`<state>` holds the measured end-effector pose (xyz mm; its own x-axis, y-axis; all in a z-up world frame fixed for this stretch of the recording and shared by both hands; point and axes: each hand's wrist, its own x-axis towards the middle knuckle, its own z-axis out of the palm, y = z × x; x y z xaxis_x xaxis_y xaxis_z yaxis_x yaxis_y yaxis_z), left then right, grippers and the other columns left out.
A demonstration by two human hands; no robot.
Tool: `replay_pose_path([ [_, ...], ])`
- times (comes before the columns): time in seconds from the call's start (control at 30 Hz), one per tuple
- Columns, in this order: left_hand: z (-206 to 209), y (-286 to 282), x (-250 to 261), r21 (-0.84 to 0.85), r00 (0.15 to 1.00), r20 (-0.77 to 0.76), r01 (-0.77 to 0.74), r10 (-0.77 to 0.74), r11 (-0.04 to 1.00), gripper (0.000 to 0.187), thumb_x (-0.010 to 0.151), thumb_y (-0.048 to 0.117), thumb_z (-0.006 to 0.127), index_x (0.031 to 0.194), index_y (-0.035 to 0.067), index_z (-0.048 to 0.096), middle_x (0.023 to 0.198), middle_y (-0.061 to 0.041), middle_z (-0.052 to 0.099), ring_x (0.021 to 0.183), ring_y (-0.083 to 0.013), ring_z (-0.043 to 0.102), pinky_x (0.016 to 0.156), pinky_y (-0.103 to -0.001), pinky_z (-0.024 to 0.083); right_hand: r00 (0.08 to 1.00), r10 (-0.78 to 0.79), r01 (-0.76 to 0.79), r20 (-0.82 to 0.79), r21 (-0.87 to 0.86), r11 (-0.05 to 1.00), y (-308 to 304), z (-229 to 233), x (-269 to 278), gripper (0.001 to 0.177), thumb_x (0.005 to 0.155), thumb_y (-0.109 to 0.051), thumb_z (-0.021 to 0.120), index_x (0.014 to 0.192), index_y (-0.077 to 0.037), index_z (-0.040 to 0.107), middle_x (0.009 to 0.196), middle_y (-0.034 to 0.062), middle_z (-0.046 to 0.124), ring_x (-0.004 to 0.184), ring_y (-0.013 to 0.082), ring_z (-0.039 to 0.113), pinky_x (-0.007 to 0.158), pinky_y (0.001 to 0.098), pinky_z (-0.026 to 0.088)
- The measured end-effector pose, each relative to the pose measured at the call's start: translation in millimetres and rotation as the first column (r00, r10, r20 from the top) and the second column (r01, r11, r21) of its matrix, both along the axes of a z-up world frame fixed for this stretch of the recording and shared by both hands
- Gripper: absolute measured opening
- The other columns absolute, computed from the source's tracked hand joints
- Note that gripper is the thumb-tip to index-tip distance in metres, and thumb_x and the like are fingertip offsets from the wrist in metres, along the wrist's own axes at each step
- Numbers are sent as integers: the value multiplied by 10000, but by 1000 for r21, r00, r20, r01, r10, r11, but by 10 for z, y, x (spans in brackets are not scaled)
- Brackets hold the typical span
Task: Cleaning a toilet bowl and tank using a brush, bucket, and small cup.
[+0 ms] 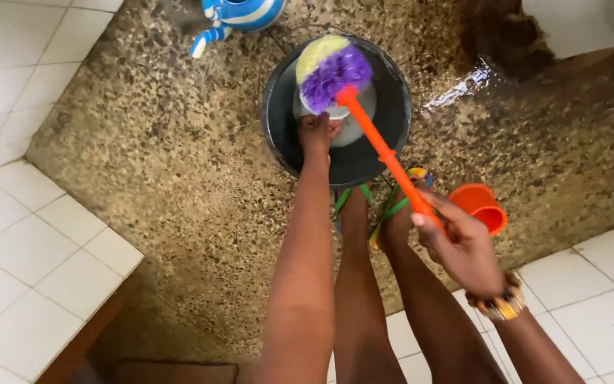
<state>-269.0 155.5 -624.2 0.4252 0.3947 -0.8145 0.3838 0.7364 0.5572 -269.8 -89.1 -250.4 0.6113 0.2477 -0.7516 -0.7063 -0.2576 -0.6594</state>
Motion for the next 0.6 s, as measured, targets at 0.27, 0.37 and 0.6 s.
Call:
replay_pose_path([
  [0.27,1868,43,-370,-162,966,244,123,-81,979,308,1006,127,624,1271,20,509,1179,-138,597,1073,-279,639,990,-499,618,989,-149,149,6,-56,987,-300,896,-152,492,963,-86,630,1446,-15,570,710,-28,542,554,38,439,449,214,341],
  [0.37,2650,50,-450,-142,941,317,166,-114,976,432,1022,151,599,1410,32,451,1388,-145,553,1231,-298,608,1024,-510,578,964,-262,264,-50,30,964,-425,1378,-138,517,957,-82,617,1465,-19,546,668,-12,518,526,52,421,433,222,334],
  [0.6,4542,178,159,-7,891,357,304,-282,953,371,972,110,616,1315,43,492,1317,-123,597,1173,-266,642,943,-470,594,855,-510,514,-89,23,858,-666,2451,373,484,988,-157,553,1459,-45,544,585,-3,421,440,65,357,383,236,294],
])
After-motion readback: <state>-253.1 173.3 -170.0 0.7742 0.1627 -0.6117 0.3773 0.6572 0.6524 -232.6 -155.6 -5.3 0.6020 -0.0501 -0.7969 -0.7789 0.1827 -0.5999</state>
